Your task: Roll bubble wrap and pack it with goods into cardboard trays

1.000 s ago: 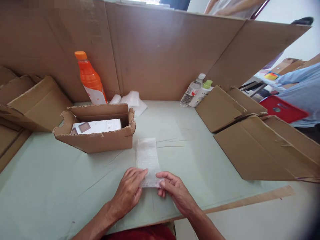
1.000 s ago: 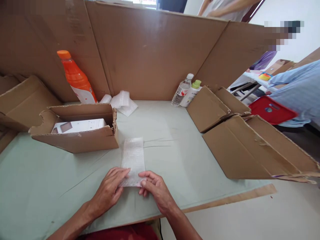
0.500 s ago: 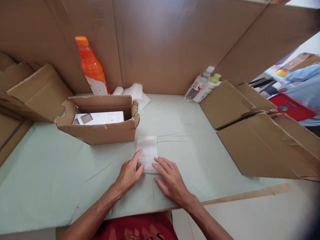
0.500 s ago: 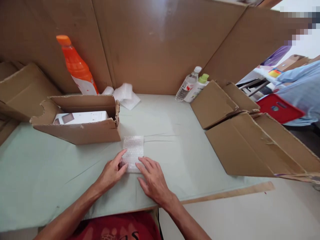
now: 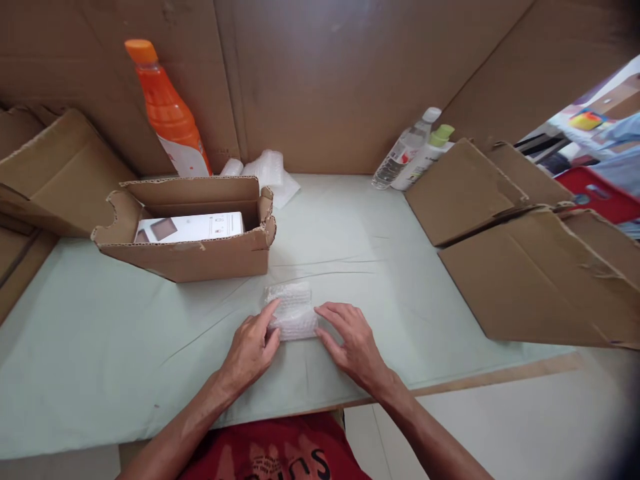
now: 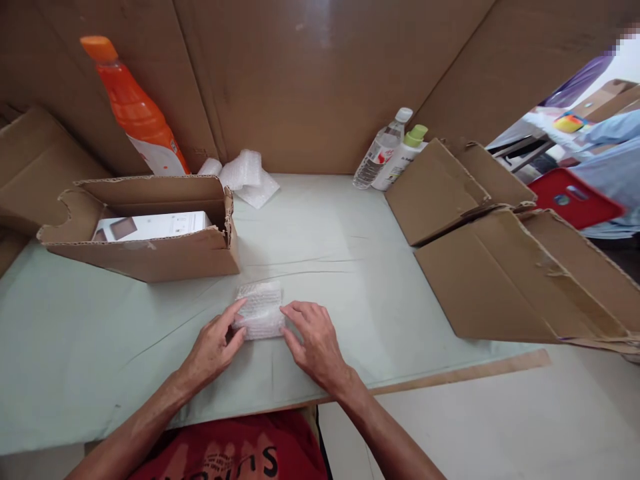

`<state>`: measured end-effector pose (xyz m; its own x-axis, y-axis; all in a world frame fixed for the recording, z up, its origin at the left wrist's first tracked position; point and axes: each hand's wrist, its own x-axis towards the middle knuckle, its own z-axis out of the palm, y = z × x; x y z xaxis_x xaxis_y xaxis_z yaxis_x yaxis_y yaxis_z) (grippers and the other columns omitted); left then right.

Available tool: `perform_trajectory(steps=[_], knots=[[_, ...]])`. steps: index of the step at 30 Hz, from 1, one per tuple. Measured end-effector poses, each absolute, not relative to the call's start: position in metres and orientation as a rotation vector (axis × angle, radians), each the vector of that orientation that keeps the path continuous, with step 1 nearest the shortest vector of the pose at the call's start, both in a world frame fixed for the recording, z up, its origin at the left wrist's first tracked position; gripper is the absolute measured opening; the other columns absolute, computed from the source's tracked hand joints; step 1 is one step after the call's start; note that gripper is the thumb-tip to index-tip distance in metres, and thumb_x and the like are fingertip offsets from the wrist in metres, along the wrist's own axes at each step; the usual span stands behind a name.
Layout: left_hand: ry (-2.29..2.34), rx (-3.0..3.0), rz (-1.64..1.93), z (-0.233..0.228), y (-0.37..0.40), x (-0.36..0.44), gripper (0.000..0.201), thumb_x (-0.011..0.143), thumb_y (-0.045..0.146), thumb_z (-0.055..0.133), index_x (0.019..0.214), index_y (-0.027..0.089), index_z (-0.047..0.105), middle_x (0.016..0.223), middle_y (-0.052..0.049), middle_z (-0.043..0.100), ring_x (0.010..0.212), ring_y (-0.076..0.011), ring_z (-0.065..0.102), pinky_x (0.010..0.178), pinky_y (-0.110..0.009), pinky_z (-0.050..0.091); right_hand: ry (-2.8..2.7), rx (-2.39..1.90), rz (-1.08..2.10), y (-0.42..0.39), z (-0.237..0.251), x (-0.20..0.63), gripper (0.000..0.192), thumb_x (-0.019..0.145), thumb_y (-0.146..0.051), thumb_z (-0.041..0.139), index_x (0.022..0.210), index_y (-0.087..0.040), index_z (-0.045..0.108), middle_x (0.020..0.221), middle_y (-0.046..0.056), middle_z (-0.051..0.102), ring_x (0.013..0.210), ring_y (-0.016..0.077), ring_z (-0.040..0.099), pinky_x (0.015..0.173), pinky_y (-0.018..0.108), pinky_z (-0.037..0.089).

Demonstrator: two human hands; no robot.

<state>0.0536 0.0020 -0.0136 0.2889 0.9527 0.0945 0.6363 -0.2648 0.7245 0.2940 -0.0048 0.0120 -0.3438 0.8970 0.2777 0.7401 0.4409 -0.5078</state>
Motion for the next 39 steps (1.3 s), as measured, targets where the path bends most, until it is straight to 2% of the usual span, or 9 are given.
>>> perform_trajectory(steps=[3,8,13,20,25,29,32,35,39], knots=[[1.474,2.043,0.688,-0.015,0.009,0.056,0.05,0.092,0.02,0.051,0.142,0.018,0.052,0.096,-0.007,0.074,0.081,-0.022,0.068,0.076,-0.036,0.055,-2.344,-1.262,0.257,-0.005,0.008,0.287,0.029,0.094,-0.019,0.058,0.122,-0.02,0.066,0.122,0.014,0.07,0.11,0.0286,0.061,0.09,0.045,0.046],[1.417,2.3,0.885,-0.005,0.001,0.053,0.049,0.091,0.022,0.058,0.14,0.019,0.051,0.127,-0.015,0.064,0.117,-0.0293,0.06,0.098,-0.044,0.049,-2.385,-1.251,0.364,0.005,-0.004,0.278,0.024,0.097,-0.017,0.055,0.113,-0.021,0.071,0.111,0.011,0.074,0.101,0.0261,0.064,0.088,0.043,0.045],[1.243,2.241,0.834,-0.001,-0.006,0.05,0.052,0.09,0.012,0.051,0.142,0.019,0.047,0.099,-0.008,0.07,0.091,-0.0224,0.064,0.089,-0.04,0.05,-2.194,-1.308,0.807,0.001,0.004,0.282,0.025,0.1,-0.025,0.051,0.115,-0.023,0.071,0.1,0.006,0.078,0.089,0.0205,0.069,0.086,0.037,0.05],[1.484,2.163,0.648,-0.008,0.005,0.059,0.046,0.088,0.015,0.051,0.133,0.018,0.058,0.108,-0.012,0.067,0.1,-0.0277,0.062,0.09,-0.045,0.051,-2.278,-1.481,0.516,0.007,0.003,0.279,0.042,0.09,-0.041,0.066,0.124,-0.016,0.066,0.144,0.02,0.057,0.131,0.0371,0.054,0.103,0.054,0.046],[1.395,1.895,0.78,-0.005,0.001,0.046,0.072,0.078,0.013,0.056,0.148,0.016,0.042,0.142,-0.016,0.055,0.131,-0.0304,0.052,0.111,-0.049,0.041,-2.193,-1.284,0.663,0.011,0.002,0.269,0.009,0.089,-0.024,0.062,0.097,-0.021,0.065,0.126,0.013,0.069,0.124,0.0305,0.06,0.101,0.048,0.048],[1.278,1.498,0.711,0.004,0.001,0.041,0.077,0.079,0.017,0.055,0.153,0.016,0.036,0.115,-0.01,0.068,0.1,-0.0224,0.065,0.091,-0.038,0.052,-2.023,-1.321,0.994,0.008,0.014,0.267,0.013,0.09,-0.028,0.061,0.101,-0.023,0.065,0.1,0.005,0.074,0.09,0.0212,0.07,0.08,0.033,0.056],[1.247,1.389,0.729,0.01,0.003,0.044,0.065,0.082,0.019,0.052,0.146,0.017,0.048,0.09,-0.003,0.067,0.078,-0.0166,0.061,0.074,-0.03,0.051,-1.947,-1.391,1.084,0.008,0.025,0.269,0.026,0.089,-0.035,0.064,0.111,-0.022,0.068,0.105,0.006,0.075,0.09,0.0214,0.071,0.078,0.031,0.058],[1.236,1.395,0.84,0.015,0.002,0.041,0.057,0.081,0.019,0.058,0.138,0.02,0.058,0.089,-0.002,0.068,0.081,-0.0157,0.063,0.077,-0.028,0.052,-1.912,-1.376,1.023,0.014,0.042,0.274,0.027,0.09,-0.036,0.064,0.113,-0.023,0.071,0.109,0.006,0.077,0.096,0.0218,0.073,0.084,0.03,0.059],[1.354,1.478,1.319,0.024,0.007,0.007,0.04,0.087,0.02,0.062,0.127,0.024,0.064,0.096,-0.001,0.07,0.092,-0.0155,0.067,0.091,-0.029,0.053,-1.861,-1.338,0.691,0.041,0.094,0.277,0.024,0.089,-0.036,0.068,0.11,-0.025,0.073,0.102,0.005,0.077,0.085,0.0194,0.073,0.075,0.027,0.058]])
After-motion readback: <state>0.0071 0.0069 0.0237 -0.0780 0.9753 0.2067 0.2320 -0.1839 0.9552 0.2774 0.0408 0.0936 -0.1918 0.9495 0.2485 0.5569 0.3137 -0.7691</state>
